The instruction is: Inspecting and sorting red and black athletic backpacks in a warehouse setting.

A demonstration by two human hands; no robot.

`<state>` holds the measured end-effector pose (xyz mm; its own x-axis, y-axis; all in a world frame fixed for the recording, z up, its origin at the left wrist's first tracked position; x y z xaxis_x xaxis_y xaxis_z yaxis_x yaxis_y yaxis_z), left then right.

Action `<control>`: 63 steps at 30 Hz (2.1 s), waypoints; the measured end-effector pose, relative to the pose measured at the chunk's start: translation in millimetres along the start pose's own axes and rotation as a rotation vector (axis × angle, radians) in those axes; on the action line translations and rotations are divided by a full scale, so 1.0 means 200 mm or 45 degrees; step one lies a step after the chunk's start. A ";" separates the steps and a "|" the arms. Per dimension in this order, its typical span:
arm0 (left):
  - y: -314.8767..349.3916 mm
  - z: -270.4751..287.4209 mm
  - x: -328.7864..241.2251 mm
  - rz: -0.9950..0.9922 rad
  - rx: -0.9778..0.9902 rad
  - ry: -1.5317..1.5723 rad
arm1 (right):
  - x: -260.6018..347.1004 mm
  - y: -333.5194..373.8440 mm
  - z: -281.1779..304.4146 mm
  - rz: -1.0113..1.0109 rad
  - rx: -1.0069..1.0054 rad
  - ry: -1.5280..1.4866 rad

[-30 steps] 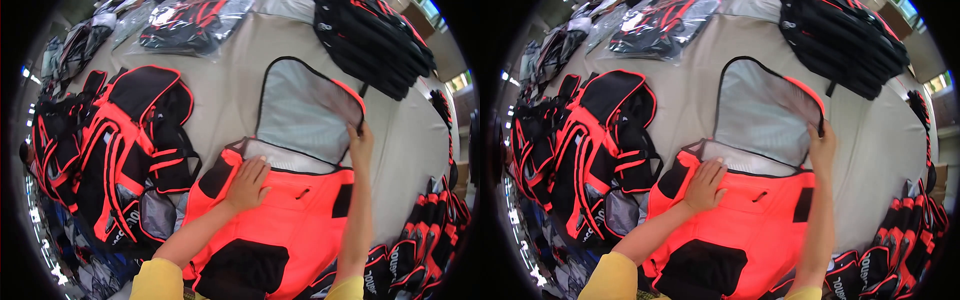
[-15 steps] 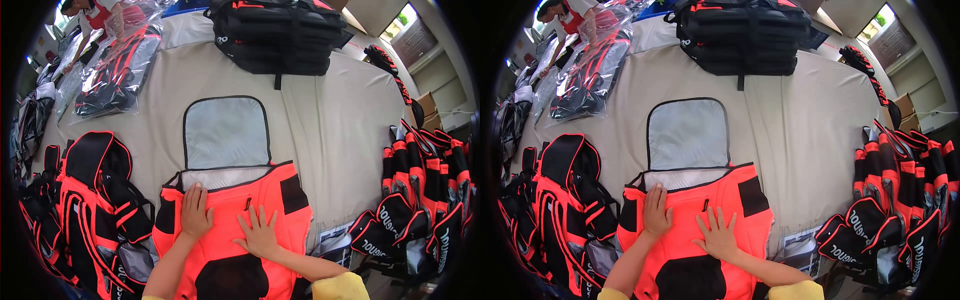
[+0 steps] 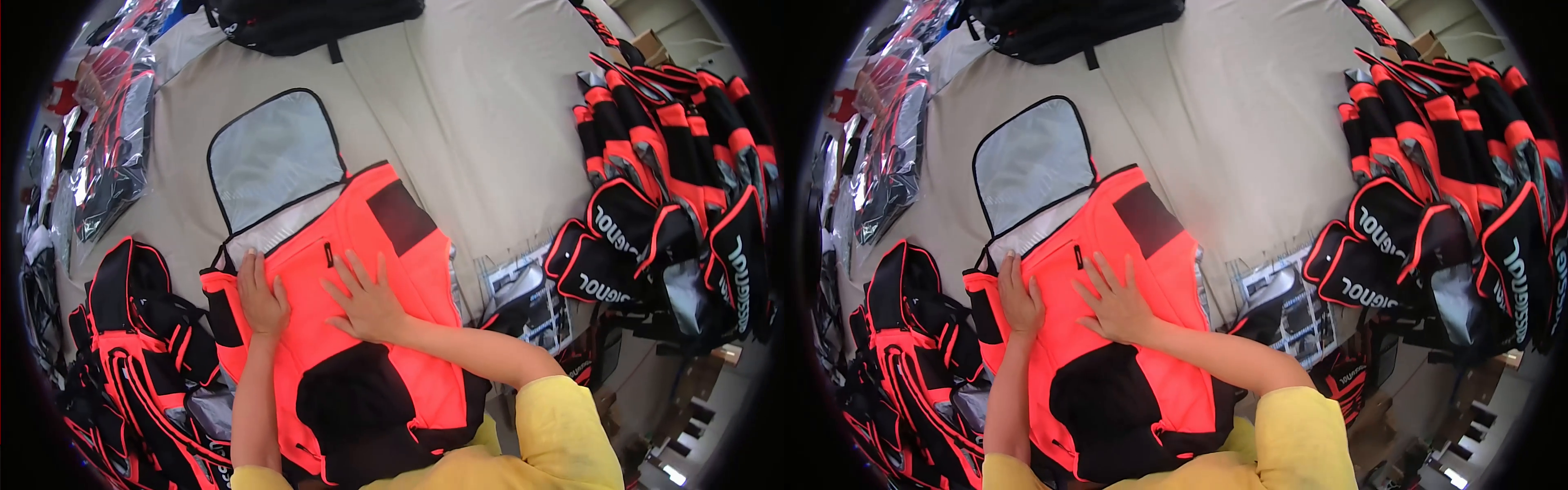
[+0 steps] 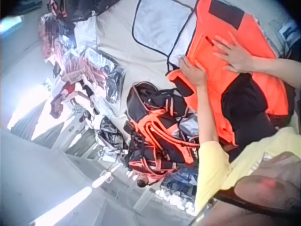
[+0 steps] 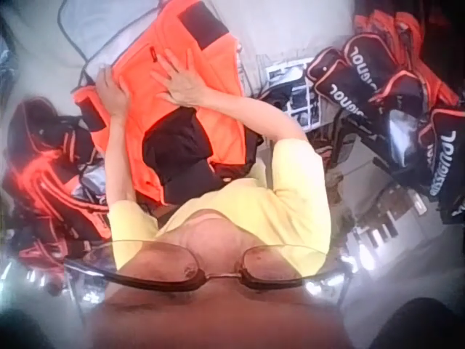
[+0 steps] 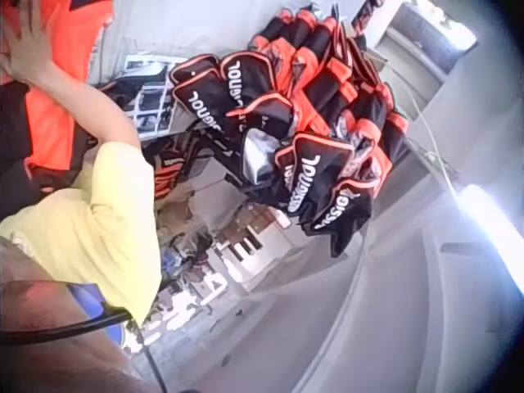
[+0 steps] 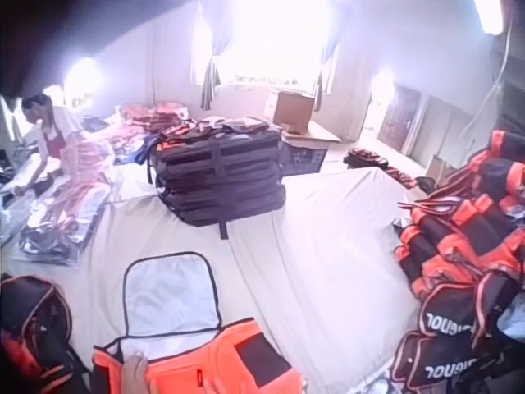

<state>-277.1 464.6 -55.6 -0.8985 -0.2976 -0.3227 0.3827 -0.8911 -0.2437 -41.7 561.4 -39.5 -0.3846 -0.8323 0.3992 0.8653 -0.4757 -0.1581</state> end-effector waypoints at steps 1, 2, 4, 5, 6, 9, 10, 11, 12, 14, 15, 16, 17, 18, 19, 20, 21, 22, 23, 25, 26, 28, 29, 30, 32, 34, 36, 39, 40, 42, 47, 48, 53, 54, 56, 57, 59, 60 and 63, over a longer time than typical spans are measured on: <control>0.01 0.02 0.01 -0.014 -0.021 -0.042 | 0.01 -0.01 0.01 -0.009 -0.006 -0.004; 0.03 0.03 0.00 -0.009 -0.021 -0.051 | 0.04 -0.02 0.01 -0.014 0.020 0.028; 0.03 0.06 0.01 0.000 -0.038 -0.007 | 0.10 0.00 0.04 0.059 0.023 0.040; 0.02 0.05 0.01 -0.023 -0.057 0.003 | 0.09 0.04 0.04 -0.009 0.097 0.076; 0.02 0.03 0.00 -0.041 -0.048 -0.001 | 0.07 0.05 0.05 -0.072 0.162 0.123; -0.03 0.01 -0.09 0.000 -0.012 -0.031 | 0.11 0.17 0.07 -0.106 0.211 0.133; -0.10 0.04 -0.23 -0.013 -0.011 -0.032 | 0.10 0.19 0.07 -0.091 0.212 0.148; -0.20 0.09 -0.37 -0.031 -0.006 -0.040 | 0.11 0.20 0.06 -0.103 0.190 0.158; -0.29 0.09 -0.44 -0.112 -0.053 0.066 | 0.12 0.19 0.06 -0.107 0.165 0.158; -0.44 0.03 -0.59 -0.250 -0.057 0.235 | 0.15 0.16 0.06 -0.074 0.158 0.156; -0.49 -0.03 -0.64 -0.307 -0.022 0.293 | 0.16 0.15 0.05 -0.056 0.152 0.153; -0.50 -0.09 -0.66 -0.302 -0.027 0.288 | 0.15 0.14 0.05 -0.047 0.152 0.153; -0.48 -0.17 -0.70 -0.360 0.003 0.216 | 0.15 0.16 0.04 -0.070 0.185 0.098; -0.47 -0.21 -0.75 -0.421 0.038 0.154 | 0.13 0.17 0.05 -0.105 0.224 0.047; -0.46 -0.23 -0.75 -0.415 0.051 0.146 | 0.13 0.17 0.05 -0.108 0.187 0.082; -0.47 -0.24 -0.75 -0.415 0.059 0.156 | 0.12 0.17 0.04 -0.117 0.197 0.083; -0.47 -0.25 -0.74 -0.410 0.088 0.183 | 0.12 0.17 0.03 -0.136 0.172 0.049; -0.47 -0.26 -0.73 -0.402 0.118 0.208 | 0.11 0.17 0.01 -0.154 0.147 0.015; -0.47 -0.25 -0.73 -0.382 0.116 0.240 | 0.12 0.17 0.01 -0.149 0.130 0.002; -0.47 -0.25 -0.71 -0.371 0.145 0.248 | 0.12 0.16 -0.02 -0.159 0.124 -0.051; -0.48 -0.24 -0.70 -0.363 0.152 0.268 | 0.12 0.16 -0.02 -0.162 0.114 -0.079; -0.48 -0.23 -0.70 -0.361 0.162 0.273 | 0.14 0.17 -0.03 -0.179 0.108 -0.090; -0.47 -0.24 -0.71 -0.371 0.166 0.281 | 0.14 0.18 -0.03 -0.201 0.092 -0.091; -0.47 -0.26 -0.71 -0.382 0.183 0.300 | 0.13 0.19 -0.04 -0.227 0.099 -0.087; -0.49 -0.32 -0.75 -0.383 0.204 0.304 | 0.09 0.21 -0.05 -0.229 0.031 -0.100; -0.47 -0.38 -0.73 -0.396 0.196 0.207 | 0.06 0.21 -0.04 -0.249 0.064 -0.187; -0.44 -0.39 -0.67 -0.413 0.132 0.182 | 0.07 0.19 -0.04 -0.231 0.073 -0.288; -0.47 -0.38 -0.65 -0.412 0.125 0.080 | 0.02 0.18 0.13 -0.264 -0.101 -0.167; -0.48 -0.39 -0.68 -0.452 0.132 0.127 | -0.03 0.20 0.23 -0.340 -0.077 -0.413; -0.47 -0.40 -0.69 -0.456 0.100 0.056 | -0.13 0.23 0.54 -0.610 -0.308 -0.727; -0.48 -0.40 -0.57 -0.384 -0.002 0.321 | -0.71 1.06 0.87 -1.402 -0.855 -0.105; -0.50 -0.40 -0.59 -0.298 0.014 0.404 | -0.77 1.22 0.89 -1.402 -0.726 0.259; -0.77 -0.28 -0.75 -0.124 -0.151 0.207 | -0.90 2.02 0.73 -1.611 -0.202 0.670; -0.79 -0.28 -0.66 -0.096 -0.188 0.176 | -0.93 2.06 0.68 -1.670 -0.292 0.458; -0.75 -0.33 -0.53 -0.102 0.116 0.336 | -0.93 2.04 0.63 -1.804 -0.372 0.132; -0.75 -0.33 -0.52 -0.126 0.069 0.344 | -0.93 2.09 0.66 -1.894 -0.347 -0.079; -0.74 -0.34 -0.48 -0.105 0.080 0.383 | -0.91 2.06 0.72 -2.039 -0.358 -0.445; -0.73 -0.33 -0.44 -0.077 0.106 0.394 | -0.84 1.90 0.76 -2.090 -0.379 -0.603; -0.77 -0.30 -0.52 -0.100 0.049 0.414 | -0.72 1.60 0.99 -1.940 -0.697 -0.669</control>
<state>-230.1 652.9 -39.5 -0.8069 -0.1080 -0.5807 0.3006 -0.9213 -0.2465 353.9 585.3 31.8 -0.4622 0.5601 0.6875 -0.4063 -0.8229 0.3972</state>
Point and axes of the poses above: each hand's wrist, its own y-axis away from the middle knuckle, its own z-axis out of the back of the hand, x = y × z, the point moved 2 cm from there along -y, towards the middle knuckle, and after that the axes turned 2 degrees about y, right-handed, at the moved point
